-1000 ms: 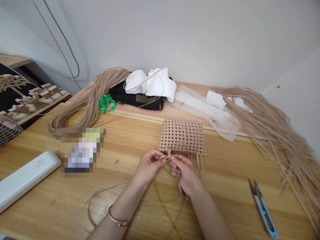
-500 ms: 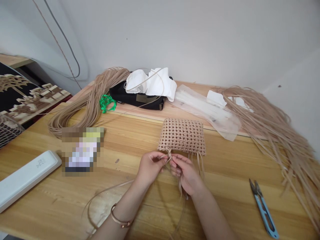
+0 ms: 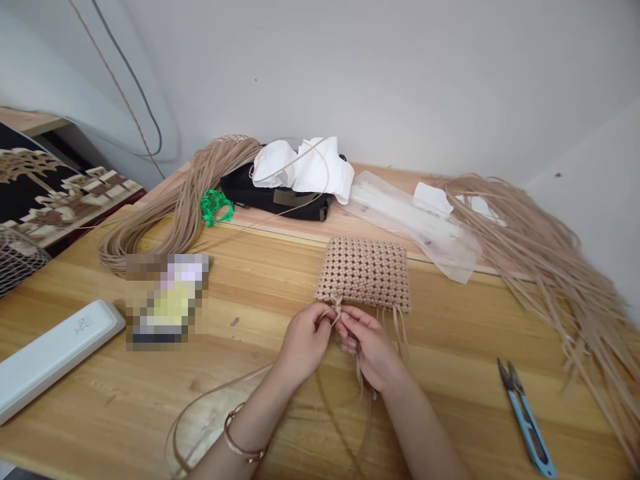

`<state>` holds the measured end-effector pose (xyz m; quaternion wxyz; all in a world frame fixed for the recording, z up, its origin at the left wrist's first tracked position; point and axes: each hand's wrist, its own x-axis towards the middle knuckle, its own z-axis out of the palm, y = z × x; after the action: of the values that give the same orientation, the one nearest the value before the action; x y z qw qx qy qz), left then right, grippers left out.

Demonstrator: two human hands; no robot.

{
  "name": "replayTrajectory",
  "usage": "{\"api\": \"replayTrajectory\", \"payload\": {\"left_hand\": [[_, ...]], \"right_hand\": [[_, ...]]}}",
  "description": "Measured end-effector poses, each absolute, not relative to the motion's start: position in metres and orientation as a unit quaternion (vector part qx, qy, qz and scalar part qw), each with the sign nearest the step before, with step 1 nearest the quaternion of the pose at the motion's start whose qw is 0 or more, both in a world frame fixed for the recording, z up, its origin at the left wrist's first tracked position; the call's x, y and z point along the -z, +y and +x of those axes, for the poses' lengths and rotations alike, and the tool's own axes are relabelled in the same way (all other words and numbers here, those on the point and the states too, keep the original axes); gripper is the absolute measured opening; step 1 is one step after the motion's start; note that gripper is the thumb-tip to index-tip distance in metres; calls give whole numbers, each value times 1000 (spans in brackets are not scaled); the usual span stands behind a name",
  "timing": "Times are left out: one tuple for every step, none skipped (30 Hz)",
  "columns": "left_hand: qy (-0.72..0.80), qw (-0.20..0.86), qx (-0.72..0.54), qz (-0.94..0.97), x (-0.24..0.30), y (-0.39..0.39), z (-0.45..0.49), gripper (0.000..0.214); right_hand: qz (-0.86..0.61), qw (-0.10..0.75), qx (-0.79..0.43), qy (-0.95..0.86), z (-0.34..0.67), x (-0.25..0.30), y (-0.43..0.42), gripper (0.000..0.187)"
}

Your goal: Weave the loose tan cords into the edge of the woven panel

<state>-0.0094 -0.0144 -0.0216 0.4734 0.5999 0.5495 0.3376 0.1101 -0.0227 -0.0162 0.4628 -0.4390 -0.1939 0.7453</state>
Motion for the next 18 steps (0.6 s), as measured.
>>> {"api": "replayTrajectory", "payload": {"left_hand": [[553, 468, -336, 602, 21, -14, -9, 16], [558, 461, -334, 605, 19, -14, -9, 17], [562, 453, -330, 608, 17, -15, -9, 19], [564, 447, -325, 614, 15, -15, -9, 21], [564, 442, -319, 620, 12, -15, -8, 23], [561, 438, -312, 629, 10, -15, -8, 23], [558, 434, -303, 639, 8, -15, -8, 23], [555, 428, -293, 650, 7, -16, -8, 22], [555, 417, -284, 662, 6, -16, -8, 21], [558, 401, -274, 673, 6, -16, -8, 20], [565, 382, -263, 682, 5, -17, -8, 20], [574, 361, -251, 690, 4, -17, -8, 20], [585, 342, -236, 697, 3, -18, -7, 20], [596, 325, -219, 701, 2, -19, -7, 21], [606, 311, -200, 705, 1, -20, -6, 22], [614, 296, -183, 708, 0, -21, -5, 23], [621, 279, -173, 712, -2, -22, -4, 23], [625, 259, -169, 717, -3, -22, -3, 24]], "right_hand": [[-437, 462, -747, -194, 110, 17, -23, 18], [-437, 462, -747, -195, 110, 17, -23, 19], [-437, 464, -746, -194, 110, 18, -23, 19], [-438, 465, -744, -194, 110, 18, -23, 20], [-441, 467, -742, -193, 110, 18, -23, 20], [-443, 469, -740, -191, 110, 19, -23, 20], [-445, 471, -738, -189, 110, 19, -24, 19], [-446, 472, -736, -189, 110, 19, -24, 19], [-447, 472, -736, -190, 110, 19, -24, 18], [-447, 471, -736, -192, 110, 19, -24, 18], [-448, 469, -736, -194, 110, 19, -24, 18], [-448, 468, -736, -195, 110, 19, -23, 18], [-448, 468, -736, -196, 110, 19, -23, 18], [-449, 468, -736, -195, 110, 19, -23, 18], [-449, 468, -736, -194, 110, 18, -22, 18], [-449, 468, -736, -194, 110, 18, -22, 18], [-449, 467, -737, -193, 110, 18, -22, 17], [-449, 465, -738, -193, 110, 17, -22, 17]]}}
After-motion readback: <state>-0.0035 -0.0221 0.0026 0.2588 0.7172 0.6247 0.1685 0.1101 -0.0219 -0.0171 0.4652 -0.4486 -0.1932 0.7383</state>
